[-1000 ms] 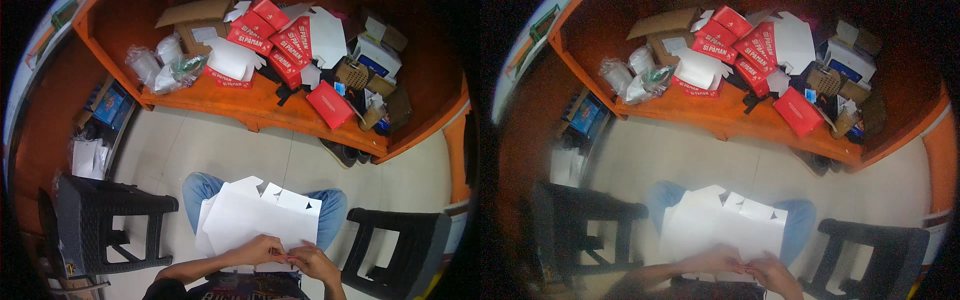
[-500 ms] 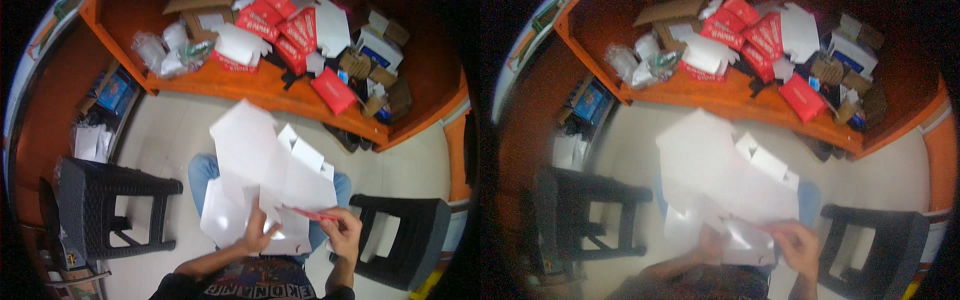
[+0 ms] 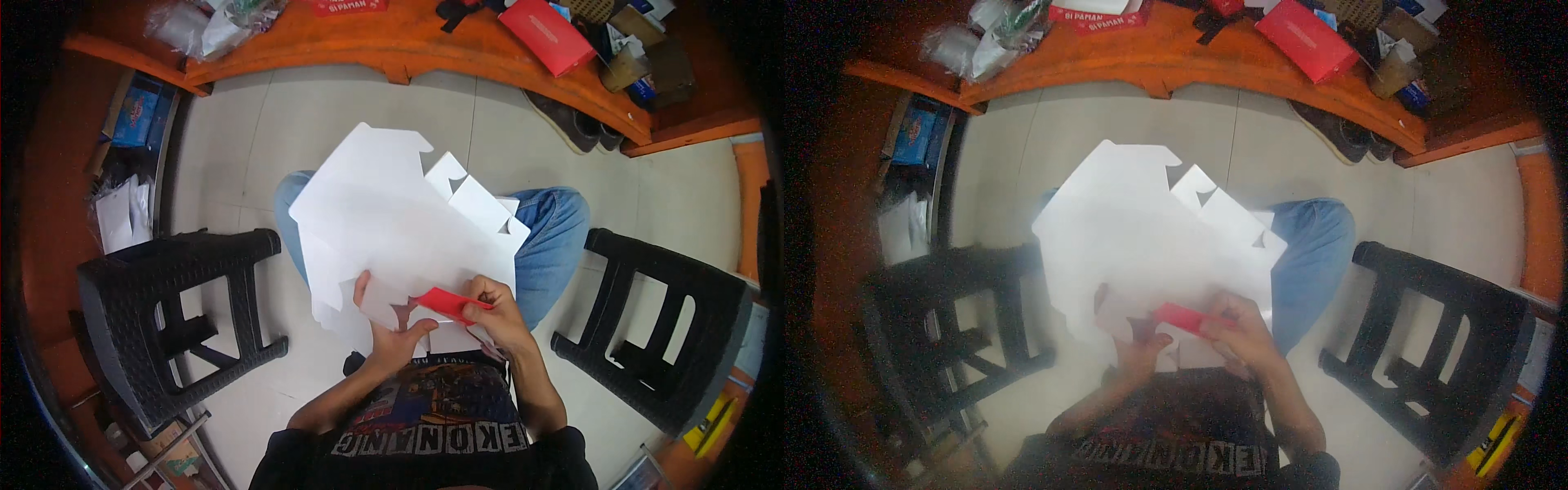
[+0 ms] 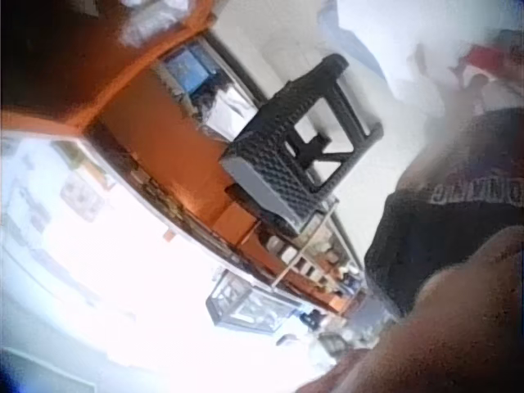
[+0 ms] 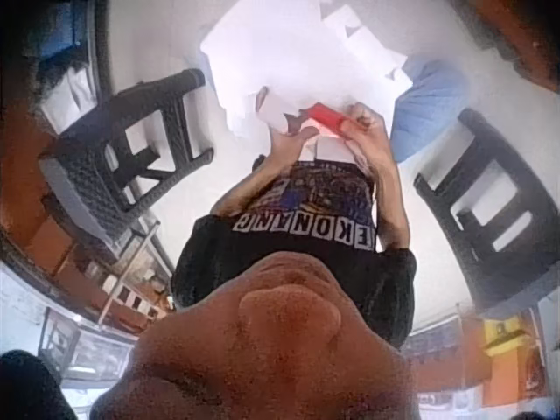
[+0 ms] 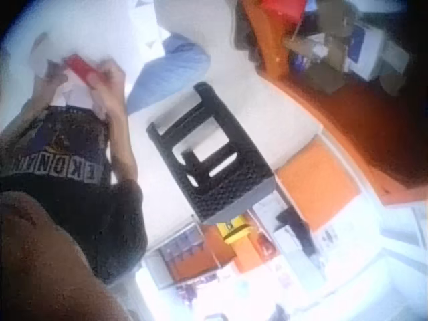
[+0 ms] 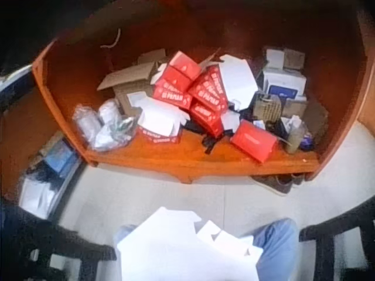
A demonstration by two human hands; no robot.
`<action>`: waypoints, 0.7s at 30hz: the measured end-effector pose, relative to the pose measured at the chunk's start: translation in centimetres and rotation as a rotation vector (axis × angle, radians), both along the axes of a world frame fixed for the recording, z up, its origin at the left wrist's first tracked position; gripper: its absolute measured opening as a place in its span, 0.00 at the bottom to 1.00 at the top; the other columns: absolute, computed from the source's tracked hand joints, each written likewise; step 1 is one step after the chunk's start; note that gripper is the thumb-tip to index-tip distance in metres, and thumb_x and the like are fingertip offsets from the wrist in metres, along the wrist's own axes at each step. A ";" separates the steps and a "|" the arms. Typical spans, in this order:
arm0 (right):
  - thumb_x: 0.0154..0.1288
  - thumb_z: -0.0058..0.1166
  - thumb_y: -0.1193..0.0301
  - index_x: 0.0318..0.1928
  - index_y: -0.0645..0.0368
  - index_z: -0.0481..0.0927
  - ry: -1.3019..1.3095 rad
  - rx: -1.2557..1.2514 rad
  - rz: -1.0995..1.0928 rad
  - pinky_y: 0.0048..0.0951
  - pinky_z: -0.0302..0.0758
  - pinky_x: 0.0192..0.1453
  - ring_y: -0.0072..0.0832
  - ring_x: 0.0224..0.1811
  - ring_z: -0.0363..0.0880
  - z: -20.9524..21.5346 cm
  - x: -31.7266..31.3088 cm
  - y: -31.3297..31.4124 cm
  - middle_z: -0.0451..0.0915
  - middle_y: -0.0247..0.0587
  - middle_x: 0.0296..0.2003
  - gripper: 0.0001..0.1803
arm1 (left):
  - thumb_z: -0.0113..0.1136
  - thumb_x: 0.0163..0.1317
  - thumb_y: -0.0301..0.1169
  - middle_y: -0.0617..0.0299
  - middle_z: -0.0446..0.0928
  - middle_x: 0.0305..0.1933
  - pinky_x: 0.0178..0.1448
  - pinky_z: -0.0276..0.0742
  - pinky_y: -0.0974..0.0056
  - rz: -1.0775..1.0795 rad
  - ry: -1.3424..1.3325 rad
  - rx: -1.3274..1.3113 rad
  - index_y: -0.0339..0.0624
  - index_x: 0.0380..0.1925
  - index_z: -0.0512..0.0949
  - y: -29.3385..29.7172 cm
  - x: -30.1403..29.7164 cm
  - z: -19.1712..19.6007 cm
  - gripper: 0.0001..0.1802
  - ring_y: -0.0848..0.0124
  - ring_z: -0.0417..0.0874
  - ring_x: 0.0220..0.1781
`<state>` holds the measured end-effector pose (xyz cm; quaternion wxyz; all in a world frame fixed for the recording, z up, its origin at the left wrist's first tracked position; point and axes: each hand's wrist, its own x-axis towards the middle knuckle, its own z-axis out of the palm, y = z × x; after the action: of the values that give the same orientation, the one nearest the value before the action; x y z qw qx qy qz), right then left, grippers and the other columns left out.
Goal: The person sits cross-legged on the floor and assembles small white cardboard boxes by folding the flaps and inserting red rectangular inserts into them. The person repeatedly picks up a flat white box, folds it into shape, places a red insert inside, and sets the completed box aside on a nearby table.
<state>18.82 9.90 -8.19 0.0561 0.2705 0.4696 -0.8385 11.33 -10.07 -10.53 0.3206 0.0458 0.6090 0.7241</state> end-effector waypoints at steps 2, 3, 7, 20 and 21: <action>0.69 0.67 0.69 0.37 0.61 0.82 -0.007 -0.021 0.111 0.23 0.75 0.41 0.18 0.38 0.78 0.3 -0.7 0.3 0.81 0.32 0.34 0.09 | 0.71 0.59 0.15 0.52 0.63 0.68 0.68 0.75 0.56 0.030 -0.066 0.023 0.52 0.73 0.33 0.7 -0.2 0.4 0.59 0.63 0.72 0.68; 0.70 0.66 0.69 0.40 0.62 0.84 -0.014 -0.030 0.169 0.24 0.75 0.42 0.19 0.39 0.78 1.1 -1.4 0.4 0.81 0.32 0.35 0.08 | 0.70 0.60 0.16 0.52 0.68 0.64 0.65 0.77 0.57 0.045 -0.067 0.024 0.48 0.69 0.41 1.2 -0.3 0.9 0.51 0.65 0.75 0.64; 0.64 0.70 0.78 0.40 0.62 0.86 0.098 0.003 0.244 0.26 0.78 0.45 0.19 0.39 0.80 -0.2 -1.7 0.0 0.81 0.31 0.35 0.06 | 0.70 0.65 0.24 0.53 0.85 0.44 0.50 0.85 0.63 -0.017 -0.018 -0.123 0.29 0.49 0.74 2.9 -1.5 2.3 0.17 0.69 0.87 0.47; 0.63 0.69 0.75 0.50 0.65 0.84 0.100 0.063 -0.009 0.28 0.76 0.58 0.23 0.48 0.82 1.4 -1.9 3.1 0.85 0.36 0.44 0.15 | 0.49 0.60 0.10 0.40 0.44 0.80 0.81 0.51 0.49 0.082 0.249 -0.034 0.43 0.79 0.21 1.5 -3.5 1.7 0.58 0.55 0.53 0.81; 0.64 0.69 0.73 0.49 0.65 0.84 0.110 0.121 -0.069 0.29 0.75 0.57 0.24 0.47 0.82 2.4 -1.6 3.6 0.85 0.37 0.44 0.16 | 0.48 0.59 0.10 0.39 0.43 0.81 0.82 0.48 0.49 0.109 0.253 -0.041 0.43 0.79 0.22 1.5 -3.9 2.1 0.58 0.54 0.51 0.81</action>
<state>17.18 13.52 -5.75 -0.0152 0.2432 0.5122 -0.8236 7.48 -8.56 -8.41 0.2025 0.0970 0.6607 0.7162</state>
